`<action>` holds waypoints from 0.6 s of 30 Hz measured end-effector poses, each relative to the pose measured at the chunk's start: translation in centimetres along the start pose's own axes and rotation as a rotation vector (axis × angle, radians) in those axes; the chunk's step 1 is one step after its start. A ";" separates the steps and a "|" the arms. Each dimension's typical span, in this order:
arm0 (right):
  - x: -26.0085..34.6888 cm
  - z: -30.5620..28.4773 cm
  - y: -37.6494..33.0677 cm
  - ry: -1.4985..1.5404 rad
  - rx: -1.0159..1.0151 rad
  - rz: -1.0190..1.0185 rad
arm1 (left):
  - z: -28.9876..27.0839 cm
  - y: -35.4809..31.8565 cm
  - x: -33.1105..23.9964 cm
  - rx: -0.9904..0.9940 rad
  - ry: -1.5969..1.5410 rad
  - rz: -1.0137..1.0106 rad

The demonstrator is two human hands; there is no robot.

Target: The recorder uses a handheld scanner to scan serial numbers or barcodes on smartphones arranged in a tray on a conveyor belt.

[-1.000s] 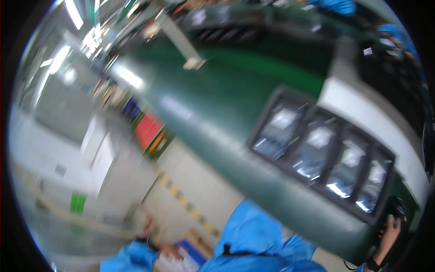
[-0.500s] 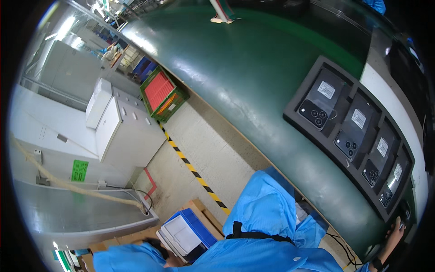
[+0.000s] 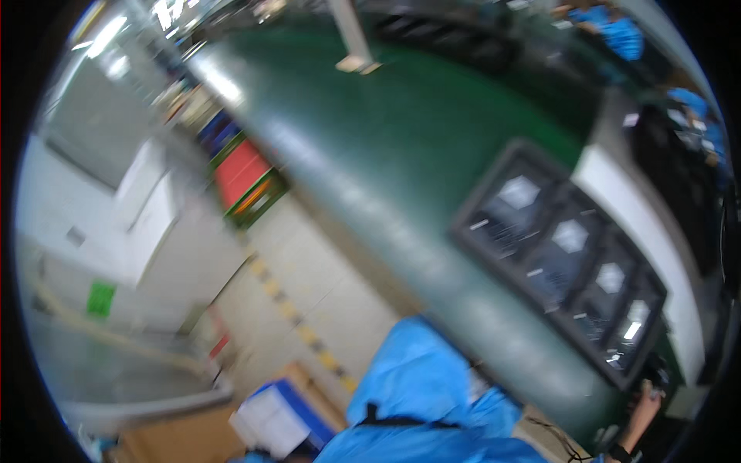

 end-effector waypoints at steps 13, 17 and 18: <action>9.4 2.0 -6.8 0.229 0.029 0.052 | 3.5 7.2 -22.4 -0.115 -0.181 0.029; 9.3 2.3 -6.4 0.233 0.038 0.049 | 3.5 7.4 -22.7 -0.132 -0.169 0.028; 9.5 2.3 -6.3 0.226 0.030 0.041 | 3.6 7.3 -22.7 -0.134 -0.172 0.023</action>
Point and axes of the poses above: each hand's wrist, its own y-axis towards the middle knuckle, its own z-axis out of the palm, x = y × z, the point moved 10 cm from there along y, towards the middle knuckle
